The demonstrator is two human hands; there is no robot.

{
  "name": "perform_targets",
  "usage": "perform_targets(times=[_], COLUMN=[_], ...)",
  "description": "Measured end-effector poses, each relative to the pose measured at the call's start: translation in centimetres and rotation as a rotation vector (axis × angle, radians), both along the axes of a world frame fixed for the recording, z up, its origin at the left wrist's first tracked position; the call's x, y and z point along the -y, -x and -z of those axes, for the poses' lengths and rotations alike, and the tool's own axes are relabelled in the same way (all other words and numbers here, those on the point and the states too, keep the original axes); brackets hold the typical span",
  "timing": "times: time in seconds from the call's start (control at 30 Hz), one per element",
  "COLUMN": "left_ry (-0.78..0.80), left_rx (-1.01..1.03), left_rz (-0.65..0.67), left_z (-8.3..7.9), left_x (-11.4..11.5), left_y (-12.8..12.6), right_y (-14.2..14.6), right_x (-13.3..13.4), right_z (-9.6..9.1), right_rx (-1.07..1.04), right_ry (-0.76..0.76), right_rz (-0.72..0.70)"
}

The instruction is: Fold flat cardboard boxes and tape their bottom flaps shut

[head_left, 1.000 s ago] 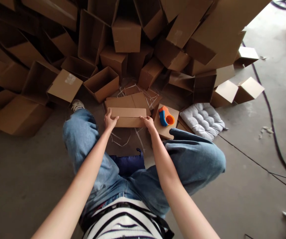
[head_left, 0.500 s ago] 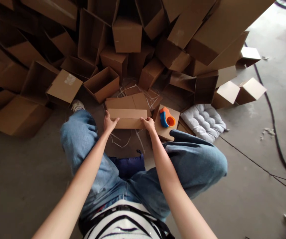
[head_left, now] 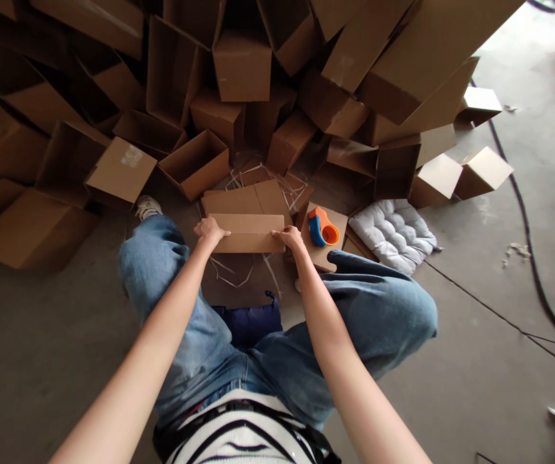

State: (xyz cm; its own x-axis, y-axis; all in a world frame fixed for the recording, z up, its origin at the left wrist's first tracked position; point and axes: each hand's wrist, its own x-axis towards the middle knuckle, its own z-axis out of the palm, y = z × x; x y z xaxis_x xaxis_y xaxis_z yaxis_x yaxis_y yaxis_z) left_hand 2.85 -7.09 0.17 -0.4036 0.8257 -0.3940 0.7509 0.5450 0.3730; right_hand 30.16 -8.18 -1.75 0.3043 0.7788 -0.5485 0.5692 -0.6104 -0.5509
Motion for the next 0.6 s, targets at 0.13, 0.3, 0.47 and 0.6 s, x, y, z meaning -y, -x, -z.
perform_targets(times=[0.13, 0.3, 0.47, 0.6], left_ry=[-0.083, 0.013, 0.104, 0.123], left_rx=[0.061, 0.008, -0.035, 0.004], left_rz=[-0.013, -0.029, -0.05, -0.06], left_z=[1.1, 0.9, -0.5, -1.3], left_x=[-1.5, -1.1, 1.0, 2.2], left_y=[0.5, 0.5, 0.8, 0.8], right_y=[0.0, 0.8, 1.4, -0.3], right_x=[-0.3, 0.4, 1.2, 1.2], right_z=[-0.6, -0.8, -1.2, -1.2], right_rx=[0.039, 0.075, 0.074, 0.227], right_ry=[-0.001, -0.017, -0.039, -0.293], right_rz=[-0.028, 0.006, -0.045, 0.051])
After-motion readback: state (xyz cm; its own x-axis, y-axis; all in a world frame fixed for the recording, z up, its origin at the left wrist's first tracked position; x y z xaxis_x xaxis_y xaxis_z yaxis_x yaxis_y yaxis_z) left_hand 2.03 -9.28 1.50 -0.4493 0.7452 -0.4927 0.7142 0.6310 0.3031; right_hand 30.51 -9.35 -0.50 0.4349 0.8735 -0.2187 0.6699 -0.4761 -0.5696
